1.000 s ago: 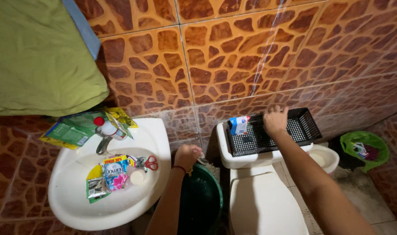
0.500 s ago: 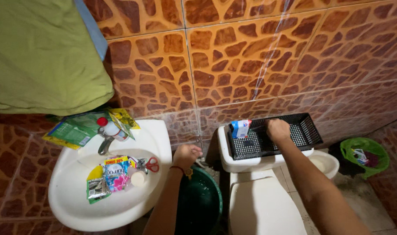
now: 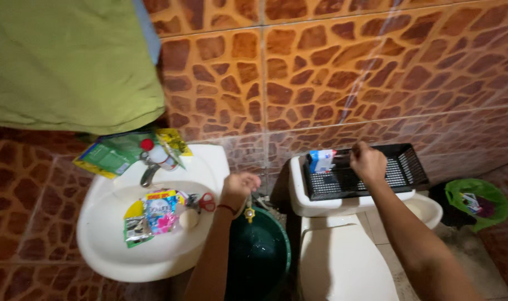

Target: The person repeatedly picks up small sachets and packets from a bathroom sink, rinses them under running water, and places them into a black plastic basket on the toilet tank. The person handles items one at a time throughout the clip.

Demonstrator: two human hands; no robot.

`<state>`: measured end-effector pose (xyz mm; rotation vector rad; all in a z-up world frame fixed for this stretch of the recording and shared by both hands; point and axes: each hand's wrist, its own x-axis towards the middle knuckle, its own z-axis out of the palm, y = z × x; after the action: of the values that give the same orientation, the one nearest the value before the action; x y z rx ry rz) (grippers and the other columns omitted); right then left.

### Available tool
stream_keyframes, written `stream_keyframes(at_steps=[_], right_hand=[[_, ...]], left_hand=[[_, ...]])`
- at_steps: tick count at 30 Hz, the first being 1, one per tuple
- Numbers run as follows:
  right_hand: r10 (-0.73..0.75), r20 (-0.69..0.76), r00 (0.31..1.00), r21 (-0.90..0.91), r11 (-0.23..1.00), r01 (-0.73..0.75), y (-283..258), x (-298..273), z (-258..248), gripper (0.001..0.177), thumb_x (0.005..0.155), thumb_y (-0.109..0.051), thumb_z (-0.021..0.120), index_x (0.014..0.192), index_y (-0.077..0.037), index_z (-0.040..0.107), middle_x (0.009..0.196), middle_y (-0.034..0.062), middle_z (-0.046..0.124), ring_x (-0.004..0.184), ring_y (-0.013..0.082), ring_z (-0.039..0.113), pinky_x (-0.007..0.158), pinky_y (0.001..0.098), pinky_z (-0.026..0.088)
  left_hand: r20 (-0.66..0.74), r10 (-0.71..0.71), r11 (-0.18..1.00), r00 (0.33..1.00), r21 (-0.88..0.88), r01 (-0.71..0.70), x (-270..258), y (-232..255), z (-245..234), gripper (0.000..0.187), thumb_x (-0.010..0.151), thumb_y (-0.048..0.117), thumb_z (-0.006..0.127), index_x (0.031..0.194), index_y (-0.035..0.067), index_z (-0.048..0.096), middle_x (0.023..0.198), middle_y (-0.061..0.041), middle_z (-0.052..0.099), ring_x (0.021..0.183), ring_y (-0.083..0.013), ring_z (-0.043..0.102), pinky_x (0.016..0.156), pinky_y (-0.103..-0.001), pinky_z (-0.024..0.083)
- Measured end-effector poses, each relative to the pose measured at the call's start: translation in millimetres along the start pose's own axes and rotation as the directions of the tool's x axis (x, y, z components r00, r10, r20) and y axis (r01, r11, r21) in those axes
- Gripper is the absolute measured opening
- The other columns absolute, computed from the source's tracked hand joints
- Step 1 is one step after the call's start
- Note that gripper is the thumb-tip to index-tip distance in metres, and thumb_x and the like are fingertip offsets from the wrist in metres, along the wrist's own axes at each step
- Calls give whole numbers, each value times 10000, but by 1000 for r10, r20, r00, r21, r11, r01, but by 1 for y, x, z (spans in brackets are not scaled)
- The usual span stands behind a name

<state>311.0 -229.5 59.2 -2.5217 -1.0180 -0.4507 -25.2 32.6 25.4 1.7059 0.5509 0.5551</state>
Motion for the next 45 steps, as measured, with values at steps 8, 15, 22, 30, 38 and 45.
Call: stream_keyframes(at_steps=[8, 15, 22, 30, 38, 45], right_hand=[[-284, -246, 927, 653, 658, 375, -222, -46, -40, 70, 887, -116, 759, 915, -57, 731, 813, 116, 717, 691, 215, 689, 616, 340, 538], [-568, 175, 804, 790, 569, 230, -395, -86, -8, 128, 859, -134, 705, 951, -74, 769, 896, 126, 773, 808, 295, 747, 739, 385, 582], [-541, 251, 802, 751, 632, 191, -486, -128, 59, 208, 714, -13, 702, 912, -23, 766, 885, 148, 746, 789, 295, 717, 722, 389, 568], [-117, 330, 937, 809, 547, -217, -535, -164, 121, 306, 817, -121, 807, 1077, 10, 712, 950, 71, 683, 810, 167, 695, 767, 330, 568], [4, 586, 811, 808, 69, -585, -569, -160, 156, 254, 871, -119, 797, 1037, 7, 653, 815, 56, 683, 690, 137, 630, 642, 311, 527], [-151, 734, 662, 628, -221, -746, -562, -158, 152, 185, 950, -217, 657, 998, -39, 676, 771, 23, 700, 604, 115, 602, 558, 290, 469]], left_hand=[[-418, -205, 979, 885, -82, 188, -42, -58, -202, 403, 972, 333, 783, 839, -37, 692, 763, -124, 693, 642, -156, 633, 604, -308, 513], [-615, 64, 606, 786, 650, 459, -93, -77, -278, 748, 519, 396, 996, 1056, -10, 672, 1053, -259, 707, 948, -463, 682, 785, -544, 562], [-484, -61, 567, 873, 703, 430, -83, -54, -273, 559, 633, 357, 932, 1019, 53, 666, 999, -203, 723, 920, -421, 702, 813, -504, 560], [-281, 432, 816, 857, 527, -238, -81, -47, -302, 316, 776, 275, 846, 911, 17, 722, 880, -206, 698, 812, -389, 672, 724, -476, 539], [-352, 75, 918, 933, 389, 73, -85, -38, -326, 251, 957, 288, 702, 1079, 88, 791, 952, -193, 750, 882, -319, 705, 810, -398, 525], [-387, -78, 895, 919, -433, -106, -89, -95, -287, 405, 958, 124, 671, 1324, -42, 617, 1249, -159, 679, 1107, -275, 640, 975, -376, 510]])
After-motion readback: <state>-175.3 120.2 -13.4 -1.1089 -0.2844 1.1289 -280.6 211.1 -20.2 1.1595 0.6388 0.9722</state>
